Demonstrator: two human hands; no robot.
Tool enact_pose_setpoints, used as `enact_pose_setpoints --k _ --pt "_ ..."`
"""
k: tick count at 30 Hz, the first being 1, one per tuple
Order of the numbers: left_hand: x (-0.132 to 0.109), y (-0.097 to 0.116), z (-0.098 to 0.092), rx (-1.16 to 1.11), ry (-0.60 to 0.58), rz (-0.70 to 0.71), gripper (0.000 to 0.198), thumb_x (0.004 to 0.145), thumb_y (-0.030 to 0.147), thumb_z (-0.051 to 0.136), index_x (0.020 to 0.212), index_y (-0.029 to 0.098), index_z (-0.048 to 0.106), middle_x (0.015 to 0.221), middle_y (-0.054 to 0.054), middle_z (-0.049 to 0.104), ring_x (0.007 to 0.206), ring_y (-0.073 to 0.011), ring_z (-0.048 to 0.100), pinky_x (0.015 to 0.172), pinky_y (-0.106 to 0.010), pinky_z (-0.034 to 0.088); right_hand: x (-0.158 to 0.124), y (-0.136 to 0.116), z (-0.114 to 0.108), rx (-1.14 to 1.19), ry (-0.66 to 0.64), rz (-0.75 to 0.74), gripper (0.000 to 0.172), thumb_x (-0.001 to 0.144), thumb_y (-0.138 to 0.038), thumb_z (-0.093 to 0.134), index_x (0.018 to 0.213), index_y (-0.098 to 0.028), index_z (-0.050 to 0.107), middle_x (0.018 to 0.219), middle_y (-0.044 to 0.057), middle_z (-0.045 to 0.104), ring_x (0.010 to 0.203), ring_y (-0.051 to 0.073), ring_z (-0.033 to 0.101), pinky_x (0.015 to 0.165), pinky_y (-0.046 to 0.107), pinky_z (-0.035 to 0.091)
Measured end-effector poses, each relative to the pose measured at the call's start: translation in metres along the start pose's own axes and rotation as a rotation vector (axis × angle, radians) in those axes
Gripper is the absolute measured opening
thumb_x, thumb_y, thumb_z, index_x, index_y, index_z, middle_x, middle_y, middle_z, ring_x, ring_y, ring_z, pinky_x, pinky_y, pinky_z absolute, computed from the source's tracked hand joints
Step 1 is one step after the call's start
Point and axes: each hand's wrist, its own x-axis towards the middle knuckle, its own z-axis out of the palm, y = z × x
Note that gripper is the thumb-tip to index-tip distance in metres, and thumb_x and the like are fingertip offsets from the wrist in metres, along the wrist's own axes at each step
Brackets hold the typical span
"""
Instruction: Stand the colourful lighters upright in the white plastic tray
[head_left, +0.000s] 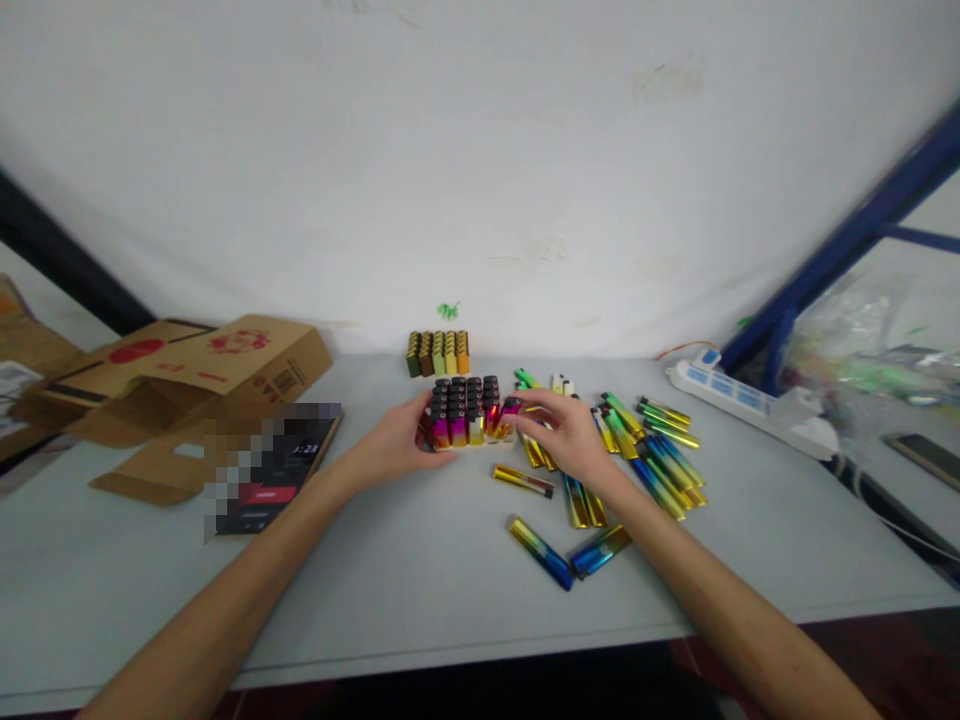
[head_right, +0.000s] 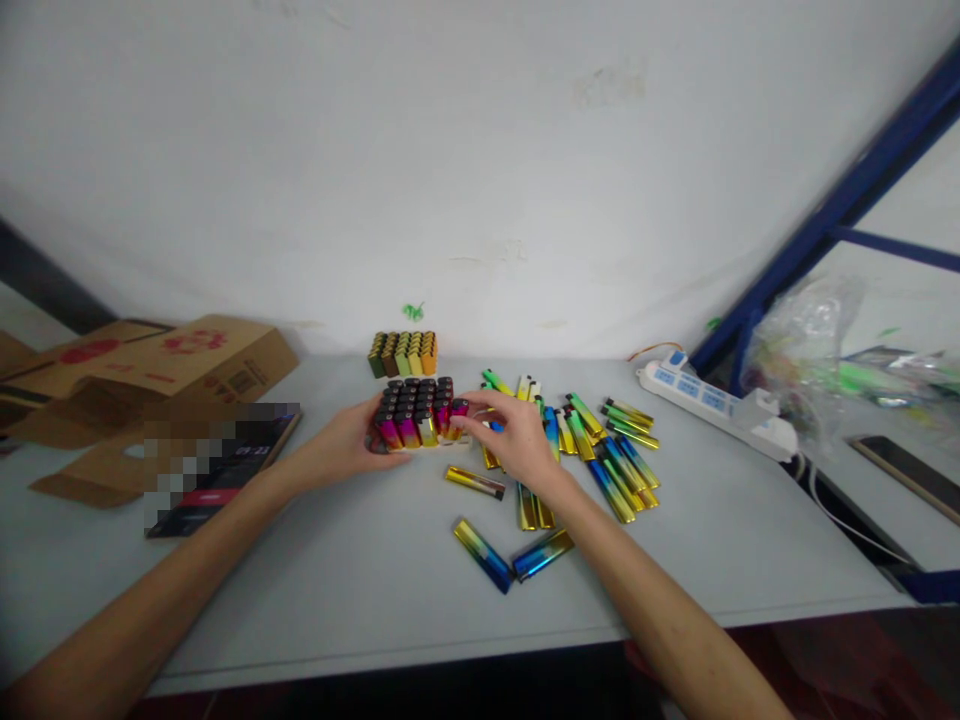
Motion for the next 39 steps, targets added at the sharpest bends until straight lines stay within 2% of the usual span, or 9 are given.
enact_pose_setpoints --k 7,12,17,22,27,30,33,37,39 --pt "-0.001 0.001 0.0 0.03 -0.026 0.022 0.068 0.074 0.043 0.08 0.131 0.015 0.057 0.107 -0.009 0.076 0.085 -0.0248 0.071 0.075 -0.035 0.058 -0.002 -0.013 0.001 -0.076 -0.033 -0.139 0.024 0.093 -0.043 0.076 0.109 -0.025 0.08 0.105 0.009 0.078 0.094 0.024 0.075 0.081 0.04 0.068" --pt "0.0 -0.001 0.001 0.014 -0.023 0.032 0.068 0.074 0.042 0.08 0.132 0.016 0.057 0.11 -0.009 0.075 0.086 -0.0239 0.071 0.075 -0.034 0.058 -0.004 -0.014 0.003 -0.123 -0.065 -0.158 0.024 0.097 -0.042 0.073 0.113 -0.024 0.078 0.104 0.009 0.078 0.089 0.023 0.076 0.08 0.038 0.067" --pt "0.0 0.0 0.0 0.044 -0.017 0.011 0.064 0.072 0.043 0.08 0.126 0.016 0.058 0.102 -0.006 0.075 0.078 -0.0218 0.069 0.069 -0.032 0.056 -0.003 -0.009 0.005 -0.213 -0.053 -0.261 0.022 0.097 -0.039 0.073 0.11 -0.022 0.076 0.101 0.009 0.079 0.089 0.024 0.075 0.085 0.04 0.064" --pt "0.0 0.002 -0.001 0.02 -0.028 0.003 0.063 0.072 0.042 0.079 0.126 0.015 0.058 0.101 -0.006 0.074 0.079 -0.0215 0.068 0.07 -0.032 0.055 -0.005 -0.007 0.011 -0.239 -0.043 -0.208 0.02 0.095 -0.036 0.075 0.11 -0.024 0.072 0.095 0.006 0.079 0.084 0.022 0.076 0.082 0.038 0.063" --pt "0.0 0.0 0.0 0.048 -0.021 0.003 0.066 0.072 0.044 0.079 0.127 0.014 0.058 0.101 -0.008 0.074 0.077 -0.0217 0.066 0.067 -0.032 0.054 -0.005 -0.01 0.011 -0.247 -0.049 -0.136 0.035 0.095 -0.034 0.077 0.124 -0.025 0.06 0.091 0.002 0.08 0.084 0.021 0.077 0.084 0.036 0.06" --pt "0.0 -0.001 0.0 0.045 -0.036 -0.001 0.067 0.073 0.047 0.079 0.127 0.015 0.057 0.105 -0.009 0.074 0.079 -0.0236 0.068 0.068 -0.034 0.055 -0.001 -0.01 -0.007 -0.402 -0.09 -0.158 0.03 0.097 -0.037 0.075 0.121 -0.024 0.062 0.096 0.004 0.08 0.089 0.023 0.076 0.088 0.038 0.057" --pt "0.0 0.0 -0.001 0.065 -0.037 -0.014 0.064 0.073 0.047 0.078 0.125 0.015 0.057 0.104 -0.01 0.074 0.081 -0.0244 0.068 0.07 -0.035 0.055 0.002 -0.003 -0.043 -0.652 -0.053 -0.164 0.015 0.101 -0.036 0.068 0.108 -0.022 0.068 0.094 0.007 0.08 0.089 0.026 0.075 0.095 0.043 0.052" --pt "0.0 0.003 -0.002 0.088 -0.036 -0.023 0.059 0.072 0.047 0.078 0.117 0.016 0.059 0.092 -0.005 0.073 0.074 -0.0222 0.065 0.065 -0.032 0.053 0.0 0.016 -0.105 -0.885 0.002 0.029 0.019 0.102 -0.029 0.06 0.109 -0.017 0.073 0.097 0.013 0.079 0.086 0.027 0.075 0.085 0.041 0.055" --pt "0.0 0.004 -0.002 0.089 -0.034 -0.025 0.058 0.071 0.048 0.078 0.116 0.016 0.059 0.09 -0.004 0.072 0.071 -0.021 0.063 0.064 -0.032 0.052 -0.003 0.029 -0.134 -0.941 0.042 0.107 0.022 0.099 -0.026 0.06 0.112 -0.014 0.075 0.101 0.014 0.079 0.09 0.028 0.075 0.087 0.04 0.056"
